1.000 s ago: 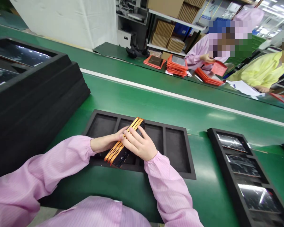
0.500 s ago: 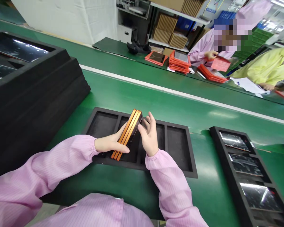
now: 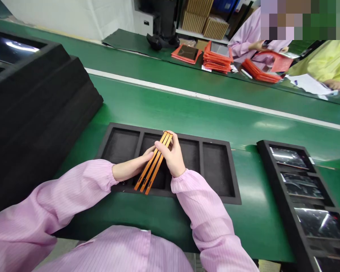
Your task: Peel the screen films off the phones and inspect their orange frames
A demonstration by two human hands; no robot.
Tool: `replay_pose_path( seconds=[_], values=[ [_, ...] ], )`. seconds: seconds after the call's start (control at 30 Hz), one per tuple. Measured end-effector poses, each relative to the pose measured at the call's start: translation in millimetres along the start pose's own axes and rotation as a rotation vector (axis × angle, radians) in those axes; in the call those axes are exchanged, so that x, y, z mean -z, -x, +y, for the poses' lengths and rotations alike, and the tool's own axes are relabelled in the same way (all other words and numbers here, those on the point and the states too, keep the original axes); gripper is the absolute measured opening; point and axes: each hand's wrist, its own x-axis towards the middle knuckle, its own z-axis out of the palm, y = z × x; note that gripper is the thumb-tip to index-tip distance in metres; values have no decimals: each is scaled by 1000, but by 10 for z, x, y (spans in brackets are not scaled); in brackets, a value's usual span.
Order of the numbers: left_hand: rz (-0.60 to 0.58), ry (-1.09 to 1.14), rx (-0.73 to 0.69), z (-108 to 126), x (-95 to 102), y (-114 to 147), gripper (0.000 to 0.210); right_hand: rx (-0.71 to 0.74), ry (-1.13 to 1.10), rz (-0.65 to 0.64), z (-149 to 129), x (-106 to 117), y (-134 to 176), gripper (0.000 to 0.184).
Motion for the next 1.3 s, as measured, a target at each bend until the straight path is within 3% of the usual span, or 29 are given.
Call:
replay_pose_path(
  seconds=[0.23, 0.57, 0.87, 1.3],
  values=[
    [-2, 93, 47, 42, -23, 14, 73, -18, -21, -4, -3, -18, 5, 51],
    [62, -72, 96, 50, -9, 21, 79, -46, -58, 6, 32, 13, 17, 52],
    [42, -126, 53, -10, 28, 3, 105, -26, -73, 7, 53, 54, 30, 49],
    [33, -98, 59, -11, 37, -6, 95, -35, -53, -22, 36, 38, 6, 49]
  ],
)
